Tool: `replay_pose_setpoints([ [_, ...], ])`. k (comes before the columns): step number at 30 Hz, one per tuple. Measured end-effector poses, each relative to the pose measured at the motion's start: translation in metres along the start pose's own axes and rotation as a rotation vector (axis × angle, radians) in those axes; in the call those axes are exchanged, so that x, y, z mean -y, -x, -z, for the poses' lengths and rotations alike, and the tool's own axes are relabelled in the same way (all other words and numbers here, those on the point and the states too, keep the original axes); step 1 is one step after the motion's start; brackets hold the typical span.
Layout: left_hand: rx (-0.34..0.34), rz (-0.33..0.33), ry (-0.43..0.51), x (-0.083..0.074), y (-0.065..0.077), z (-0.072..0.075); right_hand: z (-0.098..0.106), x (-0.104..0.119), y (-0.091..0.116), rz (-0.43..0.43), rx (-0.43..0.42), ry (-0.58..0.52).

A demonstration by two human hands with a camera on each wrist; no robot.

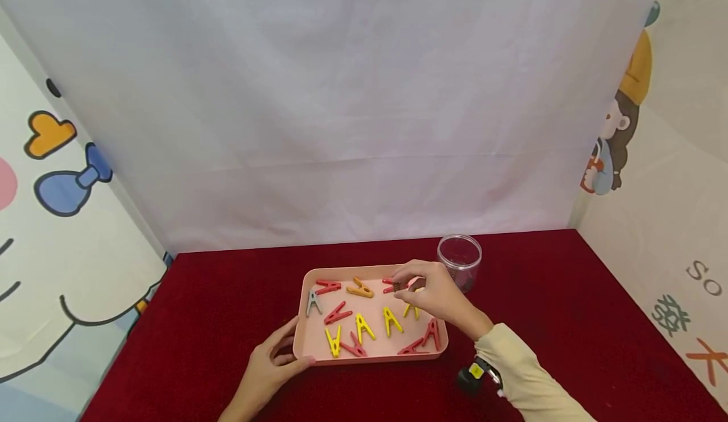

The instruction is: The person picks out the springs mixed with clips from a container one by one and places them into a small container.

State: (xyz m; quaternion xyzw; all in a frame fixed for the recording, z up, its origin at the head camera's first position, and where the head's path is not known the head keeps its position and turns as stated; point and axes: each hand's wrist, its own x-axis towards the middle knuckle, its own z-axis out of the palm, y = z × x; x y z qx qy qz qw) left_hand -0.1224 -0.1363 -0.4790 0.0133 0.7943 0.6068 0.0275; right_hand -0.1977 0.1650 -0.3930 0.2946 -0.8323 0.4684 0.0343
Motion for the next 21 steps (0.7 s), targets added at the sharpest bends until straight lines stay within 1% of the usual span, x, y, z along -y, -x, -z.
replay_pose_setpoints([
  [7, 0.003, -0.002, -0.003, 0.0, 0.0, 0.0, 0.014, -0.009, 0.001, -0.024, -0.036, 0.005],
  [10, 0.003, -0.002, -0.007, 0.0, 0.0, 0.0, 0.02, -0.019, 0.001, -0.033, -0.06, 0.014],
  [16, -0.003, 0.008, -0.011, -0.001, 0.0, 0.0, 0.032, -0.046, 0.001, -0.05, -0.106, 0.105],
  [21, -0.001, 0.007, -0.022, -0.001, 0.0, 0.0, 0.039, -0.051, 0.001, -0.033, -0.13, 0.097],
])
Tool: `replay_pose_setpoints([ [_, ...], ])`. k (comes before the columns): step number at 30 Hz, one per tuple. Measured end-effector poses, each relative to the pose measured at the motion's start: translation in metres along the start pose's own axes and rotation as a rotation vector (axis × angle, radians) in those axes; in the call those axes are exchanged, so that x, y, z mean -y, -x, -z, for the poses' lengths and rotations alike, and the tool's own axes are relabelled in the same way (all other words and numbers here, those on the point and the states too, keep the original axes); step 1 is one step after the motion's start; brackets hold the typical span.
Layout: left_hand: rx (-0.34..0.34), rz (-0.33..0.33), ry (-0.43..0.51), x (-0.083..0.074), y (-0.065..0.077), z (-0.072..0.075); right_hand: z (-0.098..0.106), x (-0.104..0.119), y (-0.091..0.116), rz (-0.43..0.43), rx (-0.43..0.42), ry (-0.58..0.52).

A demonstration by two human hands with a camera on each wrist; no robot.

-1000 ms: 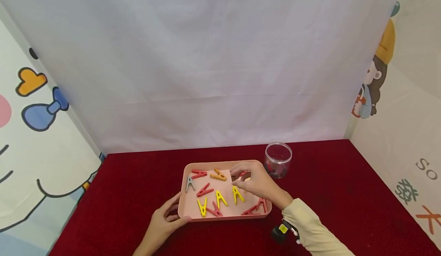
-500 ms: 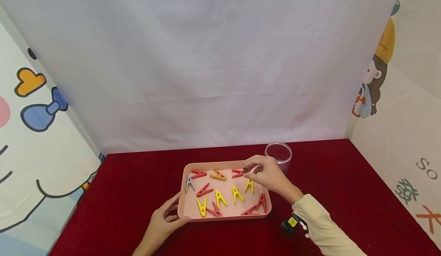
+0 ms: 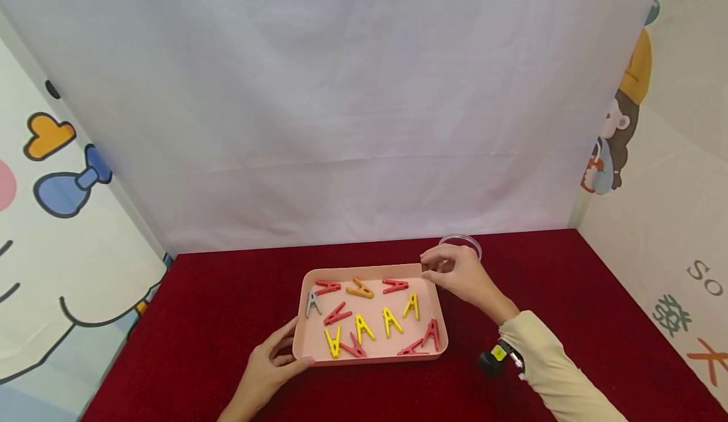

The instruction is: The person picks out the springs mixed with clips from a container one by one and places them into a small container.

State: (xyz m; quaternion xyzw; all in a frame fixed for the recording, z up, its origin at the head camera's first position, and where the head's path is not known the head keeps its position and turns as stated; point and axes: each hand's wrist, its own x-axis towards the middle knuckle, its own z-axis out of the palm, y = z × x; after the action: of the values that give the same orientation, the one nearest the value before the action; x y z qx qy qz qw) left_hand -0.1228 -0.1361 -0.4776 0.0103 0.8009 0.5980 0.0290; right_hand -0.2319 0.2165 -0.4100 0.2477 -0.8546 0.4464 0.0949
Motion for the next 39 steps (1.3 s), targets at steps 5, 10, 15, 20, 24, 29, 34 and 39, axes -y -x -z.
replay_pose_setpoints([
  [5, 0.001, -0.004, 0.001, 0.0, 0.0, 0.001, 0.005, 0.001, -0.002, -0.008, -0.009, 0.006],
  [10, 0.005, -0.006, 0.009, 0.0, 0.001, 0.002, 0.011, 0.0, -0.004, -0.005, -0.022, 0.024],
  [15, 0.004, -0.011, 0.007, 0.0, 0.002, 0.002, 0.019, -0.004, -0.004, -0.03, -0.019, 0.061],
  [20, -0.001, -0.007, -0.012, -0.002, 0.002, 0.003, 0.026, -0.012, -0.006, -0.076, -0.035, 0.111],
  [24, 0.003, -0.006, -0.024, -0.002, 0.001, 0.003, 0.033, -0.017, -0.007, -0.105, -0.053, 0.139],
  [29, 0.012, -0.005, -0.012, 0.002, -0.001, 0.004, 0.036, -0.023, -0.007, -0.113, -0.089, 0.208],
  [34, 0.009, -0.009, -0.031, 0.019, -0.007, 0.003, 0.035, -0.028, -0.007, -0.099, -0.112, 0.312],
  [39, 0.001, -0.029, -0.071, 0.029, -0.013, 0.0, 0.034, -0.034, -0.006, -0.1, -0.119, 0.354],
])
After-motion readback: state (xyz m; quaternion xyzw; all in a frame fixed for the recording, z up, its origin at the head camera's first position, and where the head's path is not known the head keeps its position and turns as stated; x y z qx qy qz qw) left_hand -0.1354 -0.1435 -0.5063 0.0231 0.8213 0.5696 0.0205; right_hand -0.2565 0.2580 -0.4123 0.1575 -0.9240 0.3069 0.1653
